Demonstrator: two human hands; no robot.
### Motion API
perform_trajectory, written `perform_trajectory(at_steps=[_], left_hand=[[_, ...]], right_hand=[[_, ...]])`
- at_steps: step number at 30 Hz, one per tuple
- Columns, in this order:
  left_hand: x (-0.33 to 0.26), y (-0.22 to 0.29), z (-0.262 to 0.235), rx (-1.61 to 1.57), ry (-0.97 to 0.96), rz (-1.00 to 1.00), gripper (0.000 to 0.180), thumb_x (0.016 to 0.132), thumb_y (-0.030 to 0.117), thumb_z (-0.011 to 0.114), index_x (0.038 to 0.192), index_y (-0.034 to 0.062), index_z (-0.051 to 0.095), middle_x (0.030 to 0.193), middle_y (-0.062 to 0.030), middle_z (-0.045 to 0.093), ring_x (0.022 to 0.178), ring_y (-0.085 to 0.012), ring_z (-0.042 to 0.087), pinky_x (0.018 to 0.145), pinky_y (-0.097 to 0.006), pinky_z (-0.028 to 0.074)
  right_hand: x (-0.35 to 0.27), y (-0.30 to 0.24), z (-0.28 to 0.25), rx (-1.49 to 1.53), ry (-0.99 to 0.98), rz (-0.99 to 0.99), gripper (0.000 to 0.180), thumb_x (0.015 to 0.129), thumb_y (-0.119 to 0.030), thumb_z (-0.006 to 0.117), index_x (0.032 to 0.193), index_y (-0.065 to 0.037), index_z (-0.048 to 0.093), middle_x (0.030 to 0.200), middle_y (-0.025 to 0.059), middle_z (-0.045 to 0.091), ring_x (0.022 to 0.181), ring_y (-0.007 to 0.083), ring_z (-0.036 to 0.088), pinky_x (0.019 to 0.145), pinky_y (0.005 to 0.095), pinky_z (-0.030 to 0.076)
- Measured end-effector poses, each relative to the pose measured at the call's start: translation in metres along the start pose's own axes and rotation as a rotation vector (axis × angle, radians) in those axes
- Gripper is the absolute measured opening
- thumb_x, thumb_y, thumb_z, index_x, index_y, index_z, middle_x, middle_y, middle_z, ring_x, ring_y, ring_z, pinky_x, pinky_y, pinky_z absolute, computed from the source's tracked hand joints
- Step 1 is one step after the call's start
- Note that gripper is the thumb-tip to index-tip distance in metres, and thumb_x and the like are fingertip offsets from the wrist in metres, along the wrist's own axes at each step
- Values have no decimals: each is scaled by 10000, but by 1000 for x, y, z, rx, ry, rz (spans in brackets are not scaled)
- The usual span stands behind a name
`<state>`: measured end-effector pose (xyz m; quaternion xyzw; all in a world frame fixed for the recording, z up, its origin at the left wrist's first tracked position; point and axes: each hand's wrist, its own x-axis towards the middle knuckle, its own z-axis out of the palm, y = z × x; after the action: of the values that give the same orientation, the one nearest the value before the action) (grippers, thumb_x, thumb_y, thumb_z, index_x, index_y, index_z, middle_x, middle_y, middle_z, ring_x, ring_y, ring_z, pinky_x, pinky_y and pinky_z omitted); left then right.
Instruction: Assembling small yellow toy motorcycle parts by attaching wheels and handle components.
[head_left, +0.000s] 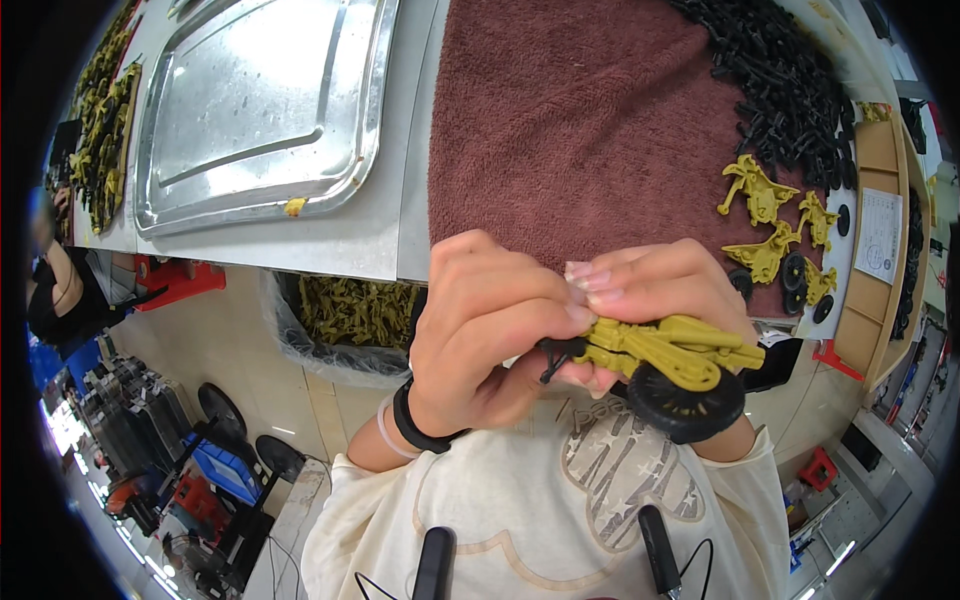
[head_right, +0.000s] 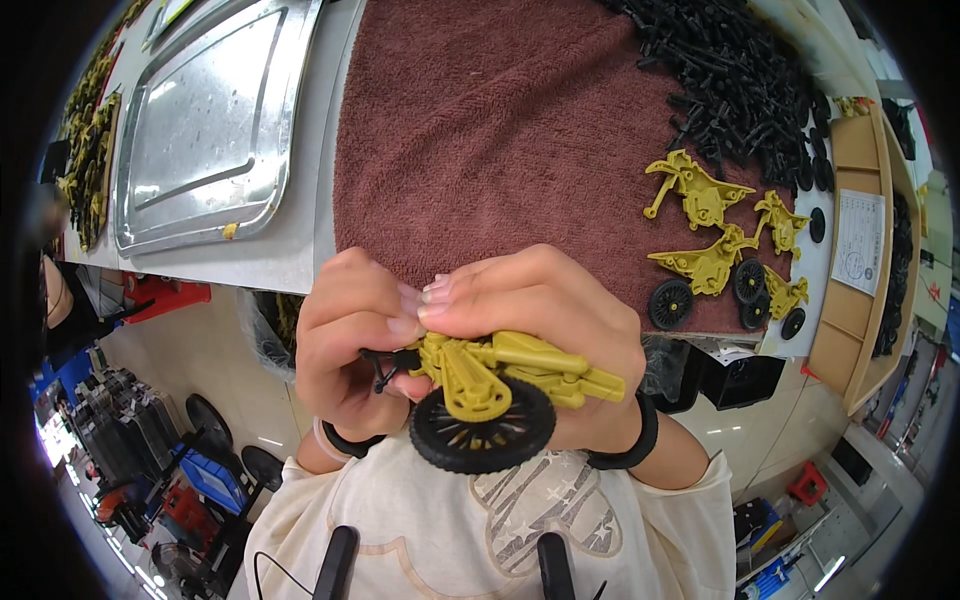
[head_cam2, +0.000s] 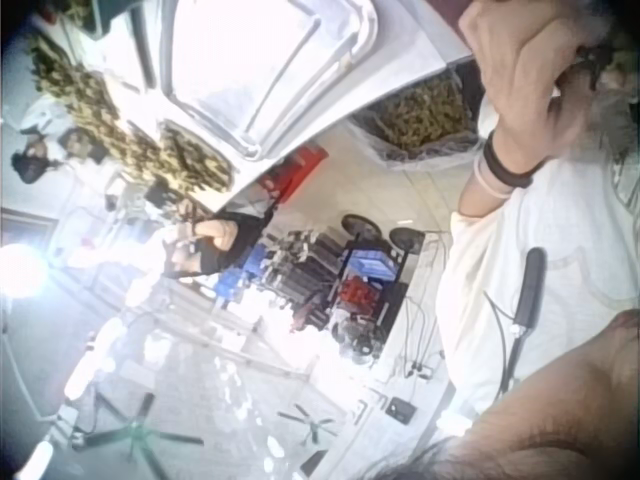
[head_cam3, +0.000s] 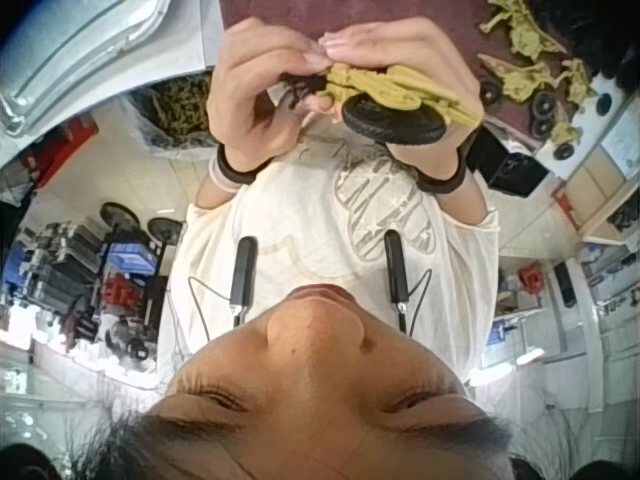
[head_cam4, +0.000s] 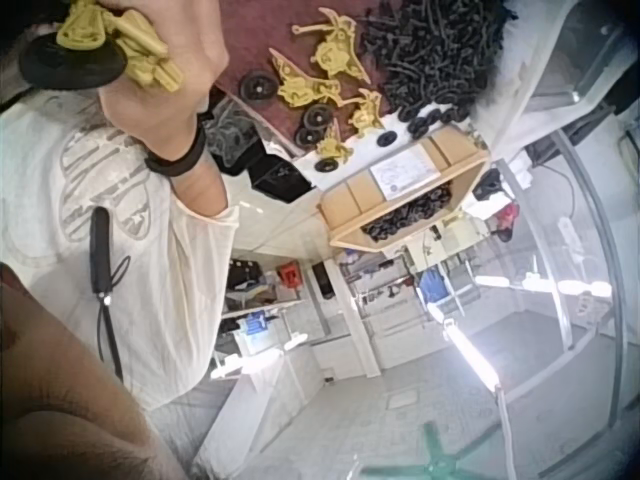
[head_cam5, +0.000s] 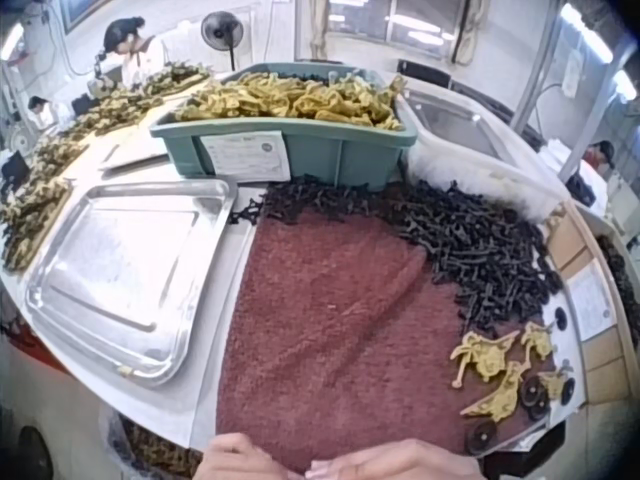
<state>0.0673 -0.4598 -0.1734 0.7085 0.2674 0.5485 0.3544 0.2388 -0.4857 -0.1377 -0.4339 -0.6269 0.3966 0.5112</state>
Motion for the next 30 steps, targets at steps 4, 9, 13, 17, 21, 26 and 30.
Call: perform_trajectory(at_steps=[4,9,13,17,21,26,30], left_hand=[[-3,5,-3,71,3,-2,285,714,178,792,951,88,663,931,-15,674,816,-167,610,764,-341,397],[2,10,-1,108,30,20,347,642,227,821,928,103,669,910,7,681,787,-137,615,760,-315,381],[4,12,-2,120,17,7,344,633,202,820,923,99,664,890,-2,683,770,-143,623,755,-299,380],[6,5,-3,-52,7,-116,291,678,73,778,940,61,653,891,-65,678,790,-204,638,770,-330,427],[23,16,-17,-683,-23,-716,349,851,75,723,1138,-29,553,1086,-98,608,910,-128,621,807,-266,514],[40,25,-49,-578,-85,-857,442,797,50,790,1160,-41,555,1014,-100,658,928,-154,655,795,-295,550],[57,4,-94,-101,449,-594,413,855,71,702,1211,-13,511,994,-127,661,826,-183,689,667,-284,581]], right_hand=[[0,2,1,-2,-16,-66,376,665,-100,863,981,-1,687,948,146,667,898,260,689,796,341,579],[1,1,5,-14,5,-97,364,657,-66,855,971,2,684,939,148,668,899,265,690,808,354,587],[3,1,5,-34,21,-152,355,661,-65,852,964,7,682,922,153,676,856,267,692,801,359,595],[8,0,-4,-78,-36,-52,393,660,-113,877,981,7,684,894,107,674,818,224,686,735,298,565],[8,5,-4,11,-53,120,705,713,-259,859,1277,24,546,967,95,632,817,151,638,699,251,507],[15,-2,2,183,-80,130,911,702,-395,819,1401,32,421,1059,93,542,824,136,593,731,251,500],[12,-5,-13,58,-75,125,862,732,-399,798,1388,24,431,1051,89,551,793,127,578,740,254,493]])
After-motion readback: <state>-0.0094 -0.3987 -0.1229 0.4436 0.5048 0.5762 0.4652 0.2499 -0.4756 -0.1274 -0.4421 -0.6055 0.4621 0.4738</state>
